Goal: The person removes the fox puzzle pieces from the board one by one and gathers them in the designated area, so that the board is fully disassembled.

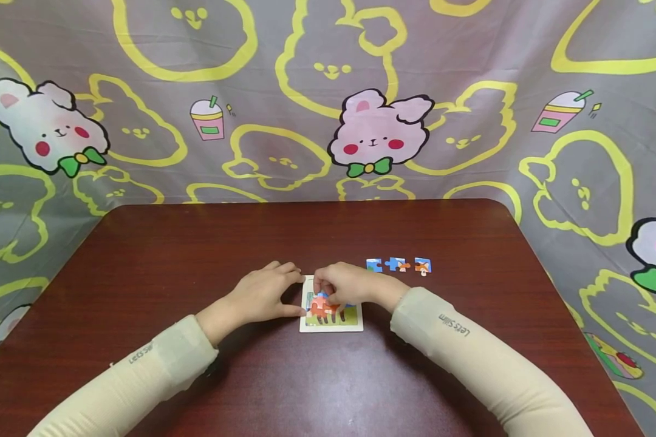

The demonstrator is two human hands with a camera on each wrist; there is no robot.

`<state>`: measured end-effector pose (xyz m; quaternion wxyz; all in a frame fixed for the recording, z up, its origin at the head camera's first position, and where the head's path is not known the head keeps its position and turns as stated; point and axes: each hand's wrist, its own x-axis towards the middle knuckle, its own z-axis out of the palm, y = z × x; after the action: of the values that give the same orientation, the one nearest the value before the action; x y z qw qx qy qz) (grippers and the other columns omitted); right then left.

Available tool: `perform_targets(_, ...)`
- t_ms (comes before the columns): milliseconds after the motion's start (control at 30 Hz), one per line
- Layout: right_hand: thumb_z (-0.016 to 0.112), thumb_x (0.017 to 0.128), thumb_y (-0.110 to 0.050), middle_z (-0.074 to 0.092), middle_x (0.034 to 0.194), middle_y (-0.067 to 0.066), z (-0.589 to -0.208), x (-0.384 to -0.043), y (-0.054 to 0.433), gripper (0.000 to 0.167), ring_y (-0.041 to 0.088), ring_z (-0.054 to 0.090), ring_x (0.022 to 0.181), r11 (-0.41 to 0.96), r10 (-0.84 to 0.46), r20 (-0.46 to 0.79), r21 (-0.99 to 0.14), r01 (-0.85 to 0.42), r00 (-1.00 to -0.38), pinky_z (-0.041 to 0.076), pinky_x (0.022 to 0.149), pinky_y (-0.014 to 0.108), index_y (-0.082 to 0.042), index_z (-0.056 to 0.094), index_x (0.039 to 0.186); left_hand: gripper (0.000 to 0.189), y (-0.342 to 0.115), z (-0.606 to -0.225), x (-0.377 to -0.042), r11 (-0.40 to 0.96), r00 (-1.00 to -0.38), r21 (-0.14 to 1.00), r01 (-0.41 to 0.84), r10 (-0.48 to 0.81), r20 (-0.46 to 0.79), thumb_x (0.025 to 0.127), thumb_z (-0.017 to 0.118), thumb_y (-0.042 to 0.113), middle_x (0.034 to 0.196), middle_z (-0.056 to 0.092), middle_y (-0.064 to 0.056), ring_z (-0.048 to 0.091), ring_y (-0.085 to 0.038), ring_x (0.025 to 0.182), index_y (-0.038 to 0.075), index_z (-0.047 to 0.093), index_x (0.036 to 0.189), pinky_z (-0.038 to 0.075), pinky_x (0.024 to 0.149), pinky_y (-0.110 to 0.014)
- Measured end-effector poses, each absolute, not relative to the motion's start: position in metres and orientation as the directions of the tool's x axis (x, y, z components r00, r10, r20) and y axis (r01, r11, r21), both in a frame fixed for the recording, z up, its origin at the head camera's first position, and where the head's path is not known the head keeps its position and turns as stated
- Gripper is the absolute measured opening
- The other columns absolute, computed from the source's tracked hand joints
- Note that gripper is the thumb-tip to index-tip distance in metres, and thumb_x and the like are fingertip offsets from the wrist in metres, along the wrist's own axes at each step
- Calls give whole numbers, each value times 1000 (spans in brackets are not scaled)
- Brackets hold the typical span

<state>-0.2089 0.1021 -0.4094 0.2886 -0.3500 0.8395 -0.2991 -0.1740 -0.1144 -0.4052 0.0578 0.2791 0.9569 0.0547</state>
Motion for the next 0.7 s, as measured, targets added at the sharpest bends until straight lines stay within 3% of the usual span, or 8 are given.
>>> perform_targets(700,64,91,6,54,77,3,-409,-210,103,20,12,58,65,552,-776,-257,-719,-423,-576,58,61,23,-7,60,106,64,-115,-407,-176,839,-838,131,528,540,-80,76,77,60,120,61,5,57,-20,107,20,67,125,55,73,-43)
